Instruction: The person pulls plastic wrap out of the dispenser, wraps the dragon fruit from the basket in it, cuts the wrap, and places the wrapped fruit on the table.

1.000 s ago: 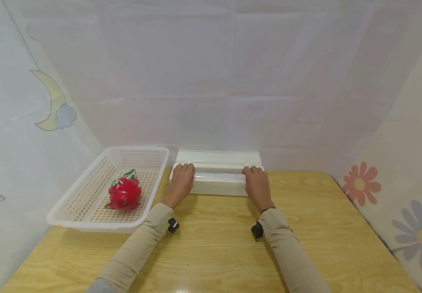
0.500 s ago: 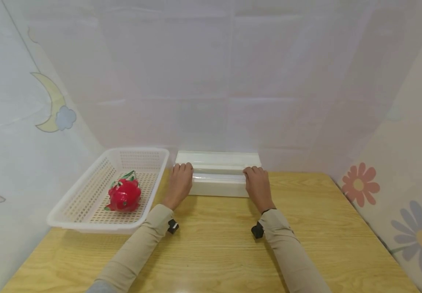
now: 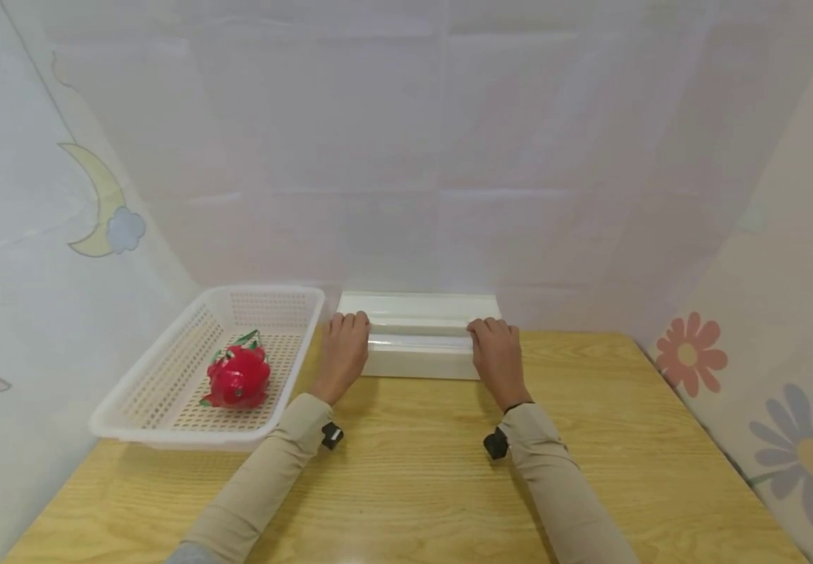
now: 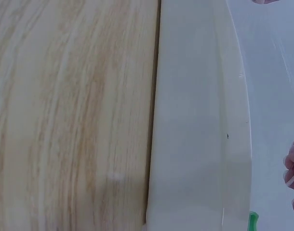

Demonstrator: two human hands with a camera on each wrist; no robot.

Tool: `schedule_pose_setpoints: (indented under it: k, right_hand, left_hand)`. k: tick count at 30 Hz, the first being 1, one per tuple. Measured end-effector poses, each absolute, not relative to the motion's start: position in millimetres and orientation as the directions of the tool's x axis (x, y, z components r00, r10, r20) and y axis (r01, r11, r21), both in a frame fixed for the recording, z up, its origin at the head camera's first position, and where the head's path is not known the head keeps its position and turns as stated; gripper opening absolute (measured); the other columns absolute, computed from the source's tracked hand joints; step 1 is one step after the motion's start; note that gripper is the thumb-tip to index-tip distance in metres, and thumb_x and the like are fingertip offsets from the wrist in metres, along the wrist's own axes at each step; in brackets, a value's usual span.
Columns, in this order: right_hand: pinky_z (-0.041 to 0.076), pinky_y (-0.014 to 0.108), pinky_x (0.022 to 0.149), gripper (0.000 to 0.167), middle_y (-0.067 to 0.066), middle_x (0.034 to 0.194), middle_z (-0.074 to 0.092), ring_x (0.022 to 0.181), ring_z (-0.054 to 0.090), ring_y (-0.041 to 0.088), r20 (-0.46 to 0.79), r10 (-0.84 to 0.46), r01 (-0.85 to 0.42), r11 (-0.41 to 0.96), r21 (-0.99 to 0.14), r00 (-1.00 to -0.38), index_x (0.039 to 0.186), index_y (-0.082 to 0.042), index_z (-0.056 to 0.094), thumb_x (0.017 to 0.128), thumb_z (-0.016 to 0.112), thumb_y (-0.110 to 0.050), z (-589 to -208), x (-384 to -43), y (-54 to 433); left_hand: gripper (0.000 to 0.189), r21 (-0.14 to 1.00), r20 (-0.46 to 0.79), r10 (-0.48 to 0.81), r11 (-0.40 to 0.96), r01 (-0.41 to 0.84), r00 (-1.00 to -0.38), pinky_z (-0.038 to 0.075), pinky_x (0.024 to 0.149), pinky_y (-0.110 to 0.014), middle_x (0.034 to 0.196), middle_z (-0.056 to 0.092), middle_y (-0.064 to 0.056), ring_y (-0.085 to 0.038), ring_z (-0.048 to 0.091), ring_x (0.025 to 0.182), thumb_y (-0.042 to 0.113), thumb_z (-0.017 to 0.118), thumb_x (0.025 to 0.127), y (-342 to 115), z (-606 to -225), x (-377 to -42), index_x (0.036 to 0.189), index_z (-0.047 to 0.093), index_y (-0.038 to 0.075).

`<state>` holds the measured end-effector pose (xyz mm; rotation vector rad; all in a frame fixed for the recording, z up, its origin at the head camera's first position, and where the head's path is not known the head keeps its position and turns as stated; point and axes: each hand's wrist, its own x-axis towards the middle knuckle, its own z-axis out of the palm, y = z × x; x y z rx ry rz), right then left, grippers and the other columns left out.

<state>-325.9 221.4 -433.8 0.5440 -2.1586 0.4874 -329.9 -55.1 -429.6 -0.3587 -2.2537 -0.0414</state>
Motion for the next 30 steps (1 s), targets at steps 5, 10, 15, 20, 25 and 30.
schedule_pose_setpoints:
  k: [5,10,15,20,25,30]
  right_hand:
    - [0.041,0.050,0.073,0.005,0.015,0.087,0.067,0.079,0.058,0.036,0.812,-0.215,-0.537,0.832,-0.138,-0.542,0.096,-0.001,0.069,0.092,0.069,0.001,-429,-323,223]
    - [0.040,0.049,0.073,0.005,0.015,0.088,0.068,0.079,0.058,0.035,0.815,-0.212,-0.534,0.835,-0.136,-0.540,0.097,-0.001,0.070,0.092,0.069,0.000,-426,-321,224]
    - [0.040,0.049,0.073,0.005,0.014,0.088,0.068,0.078,0.058,0.034,0.814,-0.210,-0.531,0.836,-0.138,-0.542,0.097,-0.002,0.070,0.092,0.069,-0.001,-425,-320,226]
    - [0.040,0.050,0.075,0.005,0.014,0.089,0.068,0.079,0.058,0.035,0.819,-0.212,-0.538,0.832,-0.136,-0.533,0.097,-0.002,0.070,0.092,0.069,-0.002,-424,-320,227]
    - [0.040,0.050,0.074,0.006,0.015,0.088,0.068,0.079,0.057,0.035,0.834,-0.216,-0.557,0.821,-0.127,-0.509,0.097,-0.001,0.070,0.091,0.069,0.000,-421,-319,227]
    - [0.039,0.049,0.072,0.007,0.015,0.087,0.067,0.078,0.057,0.035,0.854,-0.222,-0.571,0.814,-0.103,-0.471,0.096,-0.001,0.070,0.090,0.070,0.003,-415,-319,228]
  left_hand:
    - [0.018,-0.100,0.782,0.241,0.959,0.266,-0.575,0.046,0.072,-0.036,0.079,0.063,-0.010,-0.027,0.054,0.076,0.017,0.065,0.098,-54,-426,-327,0.087,0.057,0.005]
    - [0.017,-0.105,0.787,0.235,0.962,0.252,-0.570,0.046,0.072,-0.036,0.080,0.064,-0.009,-0.026,0.055,0.077,0.019,0.065,0.098,-52,-421,-325,0.089,0.059,0.005]
    - [0.016,-0.085,0.767,0.226,0.964,0.254,-0.601,0.047,0.076,-0.037,0.083,0.065,-0.009,-0.026,0.056,0.079,0.019,0.061,0.100,-51,-418,-320,0.091,0.060,0.005]
    - [0.016,-0.065,0.753,0.213,0.965,0.253,-0.623,0.047,0.079,-0.038,0.085,0.065,-0.010,-0.027,0.056,0.082,0.018,0.059,0.102,-51,-416,-317,0.094,0.060,0.005]
    - [0.016,-0.064,0.765,0.210,0.965,0.253,-0.609,0.047,0.078,-0.038,0.084,0.064,-0.010,-0.027,0.057,0.081,0.018,0.059,0.102,-51,-411,-313,0.093,0.060,0.005]
    - [0.016,-0.074,0.787,0.204,0.968,0.238,-0.582,0.047,0.076,-0.037,0.082,0.064,-0.010,-0.028,0.057,0.081,0.019,0.061,0.101,-51,-404,-309,0.092,0.061,0.005]
